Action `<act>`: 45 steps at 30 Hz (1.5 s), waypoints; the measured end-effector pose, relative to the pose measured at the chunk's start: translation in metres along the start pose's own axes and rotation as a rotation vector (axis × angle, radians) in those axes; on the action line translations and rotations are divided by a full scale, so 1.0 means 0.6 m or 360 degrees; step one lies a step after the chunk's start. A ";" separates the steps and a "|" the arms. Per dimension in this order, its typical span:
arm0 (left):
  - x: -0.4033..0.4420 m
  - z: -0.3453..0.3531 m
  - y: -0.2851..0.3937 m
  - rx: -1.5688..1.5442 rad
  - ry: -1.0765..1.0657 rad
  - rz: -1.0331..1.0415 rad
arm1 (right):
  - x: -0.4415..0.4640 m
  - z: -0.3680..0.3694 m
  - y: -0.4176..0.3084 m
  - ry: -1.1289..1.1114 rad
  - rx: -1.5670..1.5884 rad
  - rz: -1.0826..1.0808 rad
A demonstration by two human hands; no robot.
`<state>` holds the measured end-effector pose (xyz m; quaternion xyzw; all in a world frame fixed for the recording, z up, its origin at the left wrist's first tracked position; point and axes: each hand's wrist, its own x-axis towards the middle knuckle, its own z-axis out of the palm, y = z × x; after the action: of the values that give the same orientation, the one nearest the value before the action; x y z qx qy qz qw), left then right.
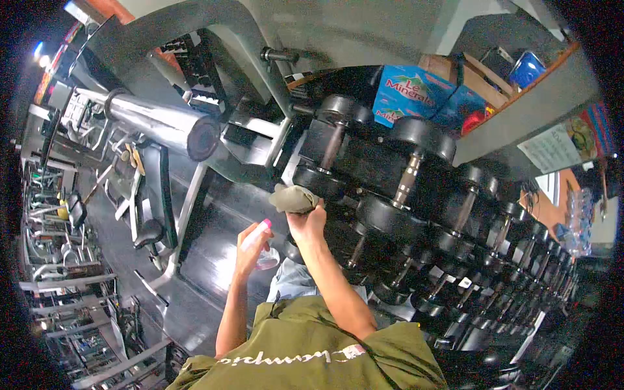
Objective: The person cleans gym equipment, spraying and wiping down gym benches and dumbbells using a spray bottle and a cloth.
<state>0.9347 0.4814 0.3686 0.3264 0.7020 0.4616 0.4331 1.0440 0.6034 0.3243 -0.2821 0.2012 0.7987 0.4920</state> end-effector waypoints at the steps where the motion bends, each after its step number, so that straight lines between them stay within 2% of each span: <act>1: -0.002 -0.005 0.003 -0.0004 0.0032 0.0004 | -0.034 0.039 0.003 0.0036 -0.0036 -0.0001; 5: -0.017 -0.026 -0.007 -0.0044 0.0129 -0.0056 | 0.013 -0.038 -0.004 0.0008 -0.0114 0.0049; 7: -0.022 -0.028 -0.018 -0.0056 0.0165 -0.0079 | 0.046 -0.059 -0.003 0.0111 -0.0113 0.0045; 8: -0.022 -0.029 -0.023 -0.0063 0.0183 -0.0093 | 0.101 -0.105 -0.003 -0.0216 -0.0142 0.0151; 11: -0.021 -0.027 -0.034 -0.0053 0.0153 -0.0101 | 0.138 -0.087 0.025 -0.0162 -0.0100 0.0185; 12: -0.020 -0.023 -0.028 -0.0045 0.0157 -0.0150 | 0.096 -0.034 0.032 -0.0018 -0.0180 0.0055; 15: -0.014 -0.014 -0.021 -0.0008 0.0161 -0.0143 | 0.087 -0.026 0.012 -0.0060 -0.0163 0.0134; 16: -0.011 -0.013 -0.019 -0.0007 0.0154 -0.0142 | 0.108 -0.052 0.001 -0.0059 -0.0160 0.0128; 18: -0.006 -0.010 -0.014 0.0008 0.0092 -0.0021 | 0.167 -0.134 -0.027 -0.0302 -0.0031 0.0265; 21: -0.001 -0.002 -0.010 0.0011 0.0078 -0.0006 | 0.124 -0.134 -0.058 -0.0259 0.0182 0.0261; 22: 0.000 0.000 -0.006 0.0014 0.0079 0.0002 | 0.084 -0.100 -0.056 -0.0068 -0.0051 0.0096; 23: -0.002 0.003 0.000 -0.0029 0.0078 0.0019 | 0.060 -0.092 -0.052 -0.0074 -0.0050 0.0100; 25: -0.002 0.001 0.003 -0.0069 0.0080 0.0039 | 0.017 -0.081 -0.043 -0.0007 -0.0059 -0.0182; 26: -0.004 -0.001 0.003 -0.0078 0.0083 0.0019 | -0.018 -0.035 -0.037 0.0161 -0.0125 -0.0179; 27: -0.005 -0.002 0.002 -0.0088 0.0085 0.0000 | -0.007 -0.044 -0.027 0.0156 -0.0123 -0.0179; 29: -0.004 -0.010 -0.015 -0.0038 0.0057 -0.0005 | 0.037 -0.084 -0.005 -0.0201 -0.0258 -0.0358; 30: -0.003 -0.013 -0.018 0.0011 0.0029 -0.0016 | 0.053 -0.092 0.006 -0.0385 -0.0176 -0.0247; 31: -0.002 -0.014 -0.021 0.0009 0.0027 -0.0014 | 0.075 -0.094 0.012 -0.0422 -0.0267 -0.0055; 33: -0.002 -0.013 -0.020 0.0017 0.0009 -0.0024 | 0.118 -0.083 0.032 -0.0215 -0.0311 0.0151; 34: -0.003 -0.012 -0.019 0.0016 0.0010 -0.0024 | 0.130 -0.084 0.034 -0.0215 -0.0312 0.0151; 37: -0.002 -0.014 -0.012 -0.0045 0.0040 -0.0022 | 0.171 -0.120 0.036 -0.0136 -0.0192 0.0043; 39: 0.000 -0.015 -0.010 -0.0042 0.0071 -0.0004 | 0.180 -0.157 0.003 -0.0461 -0.0674 -0.0253; 40: 0.001 -0.016 -0.010 -0.0044 0.0070 0.0002 | 0.186 -0.140 -0.024 0.0269 0.0135 0.0101; 41: 0.004 -0.017 -0.012 -0.0059 0.0045 0.0020 | 0.178 -0.141 -0.033 0.0263 0.0137 0.0094; 43: 0.010 -0.015 -0.016 -0.0079 0.0008 0.0043 | 0.155 -0.159 -0.046 0.0021 0.0037 -0.0035; 45: 0.021 -0.015 -0.017 -0.0005 0.0002 0.0037 | 0.068 -0.104 -0.068 -0.0108 -0.0052 -0.0023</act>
<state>0.9209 0.4854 0.3568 0.3336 0.6976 0.4680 0.4278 1.0818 0.6108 0.2488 -0.2644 0.1694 0.8073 0.4997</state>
